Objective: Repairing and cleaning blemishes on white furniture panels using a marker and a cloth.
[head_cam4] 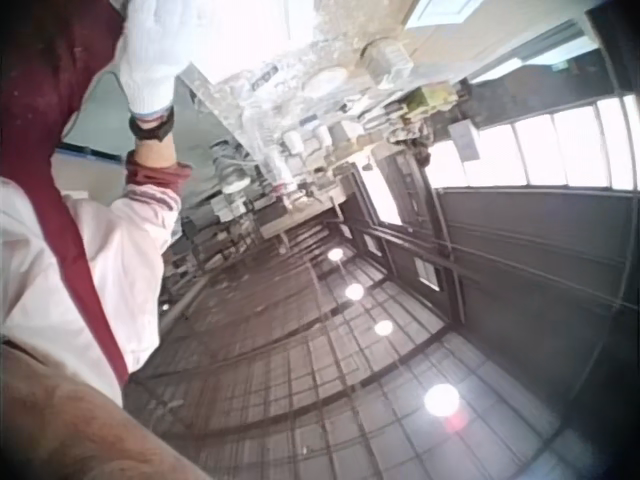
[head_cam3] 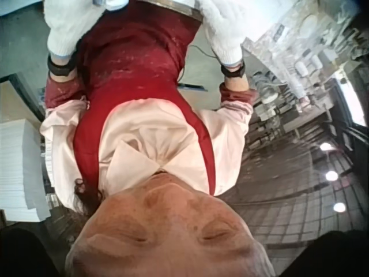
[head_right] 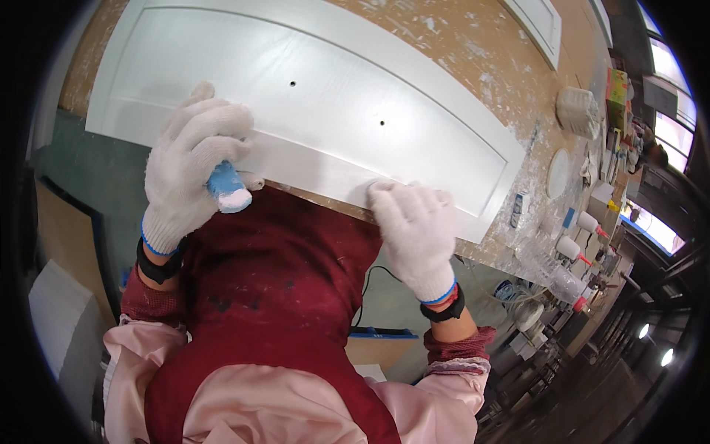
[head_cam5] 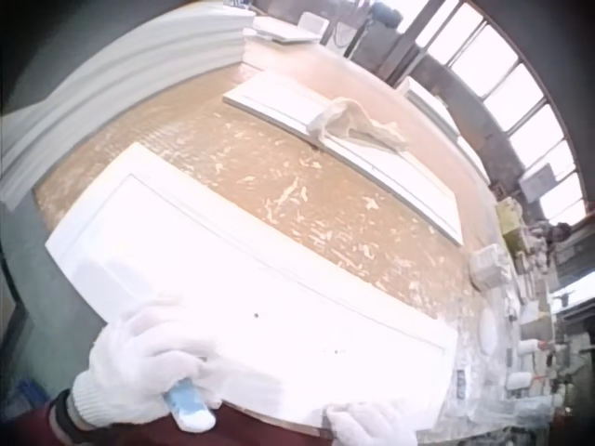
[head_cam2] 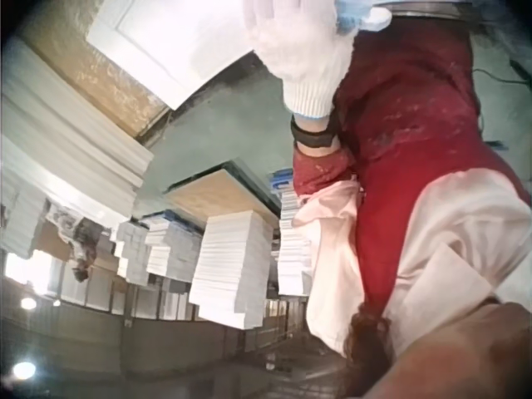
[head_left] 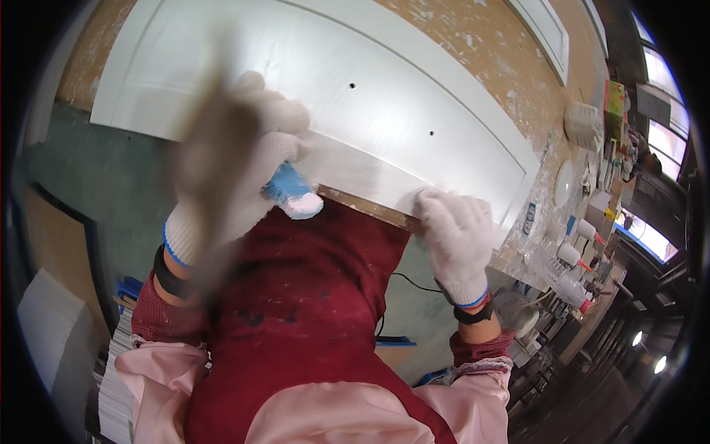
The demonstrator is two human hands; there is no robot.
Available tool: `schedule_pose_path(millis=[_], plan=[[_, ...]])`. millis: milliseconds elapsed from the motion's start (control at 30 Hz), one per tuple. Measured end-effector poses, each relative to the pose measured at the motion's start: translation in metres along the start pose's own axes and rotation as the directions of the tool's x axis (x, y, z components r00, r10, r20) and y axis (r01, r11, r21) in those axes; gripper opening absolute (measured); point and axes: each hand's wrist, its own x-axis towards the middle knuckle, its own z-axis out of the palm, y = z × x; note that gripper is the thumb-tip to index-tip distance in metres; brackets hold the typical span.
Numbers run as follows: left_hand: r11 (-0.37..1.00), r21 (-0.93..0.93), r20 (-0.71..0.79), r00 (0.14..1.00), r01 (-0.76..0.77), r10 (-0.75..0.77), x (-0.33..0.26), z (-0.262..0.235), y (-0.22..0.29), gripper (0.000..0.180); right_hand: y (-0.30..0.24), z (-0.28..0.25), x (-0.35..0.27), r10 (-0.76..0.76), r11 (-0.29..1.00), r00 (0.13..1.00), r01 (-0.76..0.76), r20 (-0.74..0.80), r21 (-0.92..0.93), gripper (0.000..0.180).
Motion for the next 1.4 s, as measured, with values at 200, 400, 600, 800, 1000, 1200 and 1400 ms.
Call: schedule_pose_path(millis=[200, 400, 600, 800, 1000, 1200, 1400], plan=[[0.996, -0.077, 0.031, 0.998, 0.047, -0.045, 0.0, 0.001, 0.0, 0.041, 0.009, -0.003, -0.006, -0.009, 0.992, 1.0, 0.007, 0.016, 0.128, 0.03], [0.978, -0.11, 0.045, 0.984, 0.175, -0.171, -0.016, 0.011, -0.003, 0.041, -0.018, -0.002, 0.003, -0.05, 0.999, 0.993, 0.047, 0.108, 0.025, 0.022], [0.983, -0.083, 0.068, 0.985, 0.162, -0.157, -0.006, -0.005, 0.005, 0.039, -0.005, -0.008, -0.04, 0.156, 0.978, 0.983, -0.141, -0.096, 0.151, 0.026], [0.997, 0.006, -0.007, 0.997, 0.072, -0.072, -0.024, -0.037, -0.018, 0.034, 0.007, -0.009, -0.038, 0.422, 0.903, 0.893, -0.399, -0.157, 0.158, 0.033], [0.994, 0.074, -0.053, 0.996, 0.08, -0.076, -0.026, -0.046, -0.028, 0.034, 0.006, 0.0, -0.013, 0.165, 0.986, 0.98, -0.165, -0.112, 0.01, 0.026], [0.993, 0.061, -0.047, 0.994, 0.103, -0.101, -0.031, -0.045, -0.033, 0.034, 0.0, 0.0, -0.009, 0.017, 0.992, 0.999, -0.021, 0.033, 0.126, 0.029], [0.995, 0.067, -0.096, 0.993, 0.08, -0.074, -0.029, -0.044, -0.031, 0.032, 0.005, 0.004, -0.016, 0.127, 0.992, 0.984, -0.125, -0.126, 0.027, 0.023]])
